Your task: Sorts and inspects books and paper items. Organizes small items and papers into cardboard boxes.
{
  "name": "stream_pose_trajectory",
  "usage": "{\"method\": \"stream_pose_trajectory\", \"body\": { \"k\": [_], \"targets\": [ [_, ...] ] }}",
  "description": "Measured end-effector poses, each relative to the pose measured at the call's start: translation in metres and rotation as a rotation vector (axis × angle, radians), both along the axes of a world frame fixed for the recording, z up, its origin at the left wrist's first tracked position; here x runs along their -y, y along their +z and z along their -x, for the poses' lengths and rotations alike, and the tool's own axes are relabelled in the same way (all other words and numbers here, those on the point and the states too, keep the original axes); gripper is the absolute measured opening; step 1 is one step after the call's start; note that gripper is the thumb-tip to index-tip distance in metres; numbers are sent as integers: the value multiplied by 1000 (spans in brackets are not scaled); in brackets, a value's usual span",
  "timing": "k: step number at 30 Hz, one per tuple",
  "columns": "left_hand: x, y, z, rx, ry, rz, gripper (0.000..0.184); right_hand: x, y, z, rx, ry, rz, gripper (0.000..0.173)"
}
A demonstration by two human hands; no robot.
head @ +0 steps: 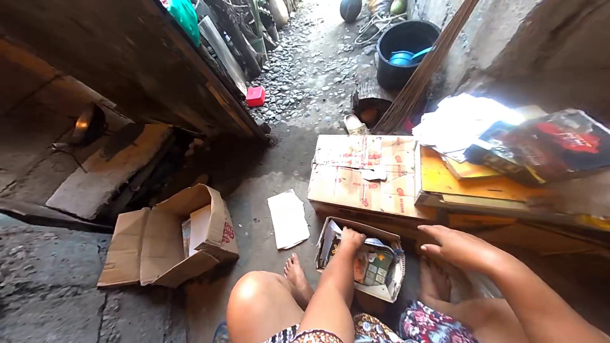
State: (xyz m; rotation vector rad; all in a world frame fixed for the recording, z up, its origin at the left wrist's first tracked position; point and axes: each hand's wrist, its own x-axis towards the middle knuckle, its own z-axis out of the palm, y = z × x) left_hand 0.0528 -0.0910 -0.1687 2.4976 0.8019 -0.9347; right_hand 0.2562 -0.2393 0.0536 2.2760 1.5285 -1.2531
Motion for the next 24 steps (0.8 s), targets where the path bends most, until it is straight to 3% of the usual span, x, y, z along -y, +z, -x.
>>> {"method": "stream_pose_trajectory", "body": {
  "k": [6,9,12,15,18,21,24],
  "targets": [
    [-2,1,8,190,29,-12,40,-15,-7,6,17,56,22,61],
    [-23,24,25,449,118,220,42,-23,-6,8,-2,75,-3,60],
    [-61,59,48,850,565,403,25,-35,-8,11,-2,100,13,61],
    [-105,48,77,1201,1202,316,28,-50,-8,17,0,130,30,60],
    [-128,0,118,1055,1762,231,36,-64,-11,22,-1,151,59,61],
    [-115,-45,162,600,1951,218,43,-75,-15,26,9,154,93,62],
    [-109,-94,184,467,2147,224,45,-85,-28,26,12,166,119,62]
  ]
}}
